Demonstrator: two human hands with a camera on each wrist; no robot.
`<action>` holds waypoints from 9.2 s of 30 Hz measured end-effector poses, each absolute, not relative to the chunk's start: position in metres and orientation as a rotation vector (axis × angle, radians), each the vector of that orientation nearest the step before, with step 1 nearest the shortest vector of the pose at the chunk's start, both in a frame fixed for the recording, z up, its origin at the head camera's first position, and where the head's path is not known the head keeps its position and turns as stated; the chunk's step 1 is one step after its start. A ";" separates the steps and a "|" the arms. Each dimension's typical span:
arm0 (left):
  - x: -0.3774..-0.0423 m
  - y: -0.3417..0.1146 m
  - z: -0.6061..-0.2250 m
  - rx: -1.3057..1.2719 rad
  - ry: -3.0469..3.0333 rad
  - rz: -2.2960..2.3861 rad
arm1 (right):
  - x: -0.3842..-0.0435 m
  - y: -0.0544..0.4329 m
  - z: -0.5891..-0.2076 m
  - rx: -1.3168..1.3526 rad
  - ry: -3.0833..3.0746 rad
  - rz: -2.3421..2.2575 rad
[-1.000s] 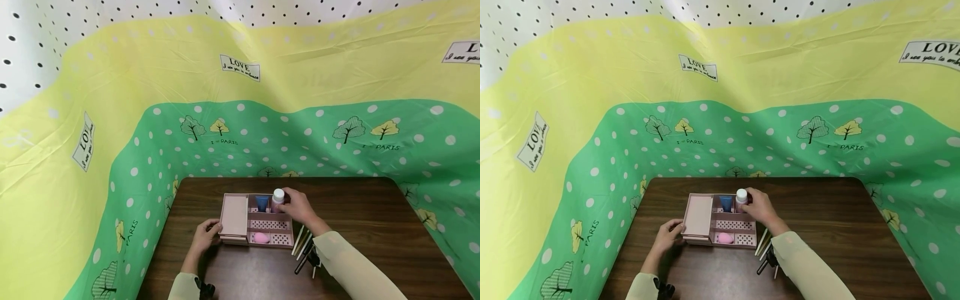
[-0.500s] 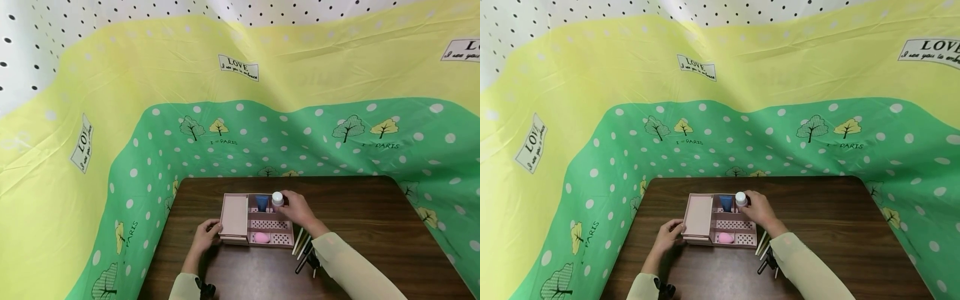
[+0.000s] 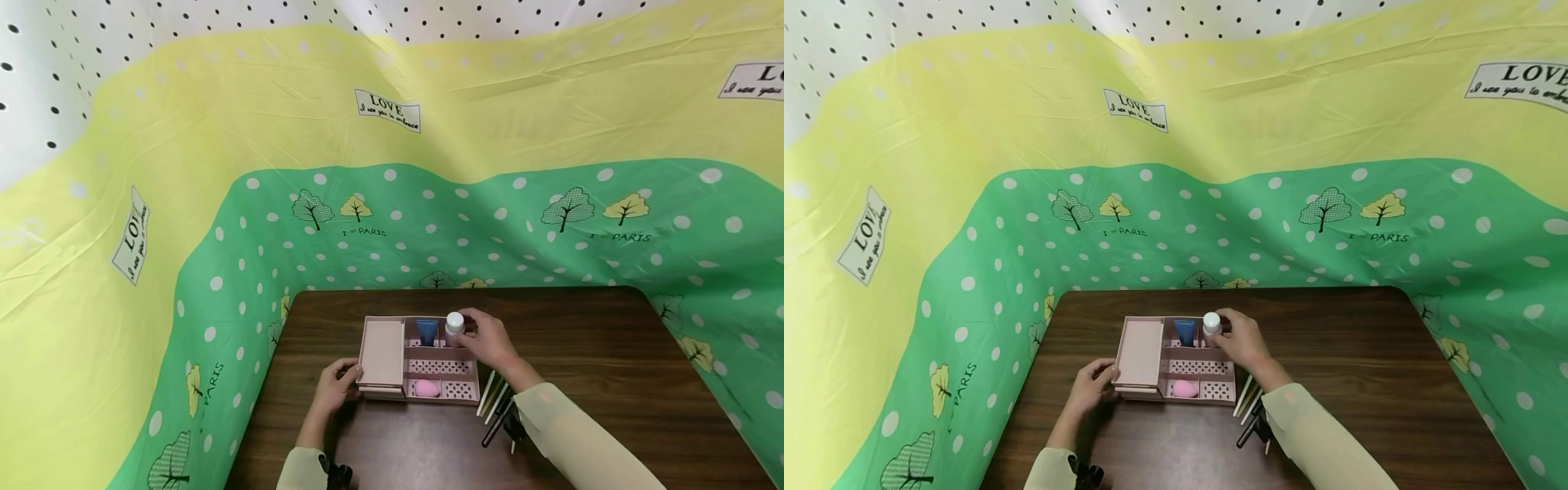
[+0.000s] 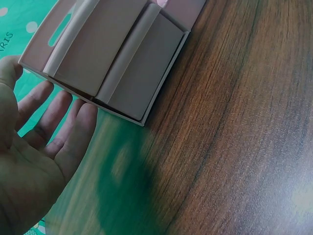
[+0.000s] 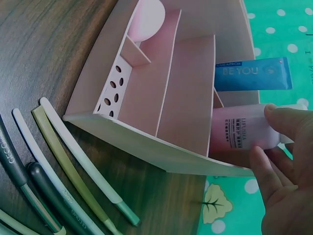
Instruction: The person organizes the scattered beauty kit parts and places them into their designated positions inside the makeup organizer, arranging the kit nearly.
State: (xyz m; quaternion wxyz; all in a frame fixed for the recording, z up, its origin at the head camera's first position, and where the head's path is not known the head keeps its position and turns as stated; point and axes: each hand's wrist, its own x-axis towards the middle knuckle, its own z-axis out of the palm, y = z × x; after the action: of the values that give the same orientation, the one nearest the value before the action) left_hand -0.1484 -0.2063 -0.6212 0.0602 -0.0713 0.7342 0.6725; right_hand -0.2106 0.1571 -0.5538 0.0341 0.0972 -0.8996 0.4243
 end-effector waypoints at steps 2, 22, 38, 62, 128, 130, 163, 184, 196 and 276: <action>-0.146 -0.205 -0.613 -0.208 2.213 2.037 | -0.210 0.159 -0.553 0.282 -2.754 1.340; -0.148 -0.207 -0.626 -0.239 2.219 2.047 | -0.202 0.180 -0.545 0.287 -2.706 1.310; -0.136 -0.202 -0.592 -0.187 2.207 2.056 | -0.190 0.217 -0.561 0.267 -2.679 1.230; -0.138 -0.201 -0.595 -0.189 2.206 2.069 | -0.164 0.266 -0.600 0.122 -2.809 1.124; -0.149 -0.205 -0.626 -0.244 2.227 2.068 | -0.117 0.276 -0.629 -0.084 -2.938 1.113; -0.149 -0.205 -0.624 -0.239 2.222 2.067 | -0.117 0.276 -0.628 -0.076 -2.930 1.114; -0.136 -0.202 -0.589 -0.201 2.211 2.073 | -0.149 0.242 -0.555 0.453 -2.924 1.437; -0.148 -0.206 -0.628 -0.209 2.221 2.071 | -0.178 0.204 -0.543 0.699 -2.938 1.365; -0.147 -0.205 -0.624 -0.223 2.240 2.055 | -0.196 0.186 -0.548 0.764 -2.973 1.369; -0.136 -0.200 -0.608 -0.251 2.210 2.058 | -0.191 0.165 -0.569 0.692 -2.868 1.501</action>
State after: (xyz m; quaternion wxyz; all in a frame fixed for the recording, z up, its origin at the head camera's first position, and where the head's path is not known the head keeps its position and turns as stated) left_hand -0.1360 -0.1999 -0.6083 0.0555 -0.0826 0.7281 0.6782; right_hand -0.1905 0.1651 -0.5690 -0.0841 0.2084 -0.8633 0.4519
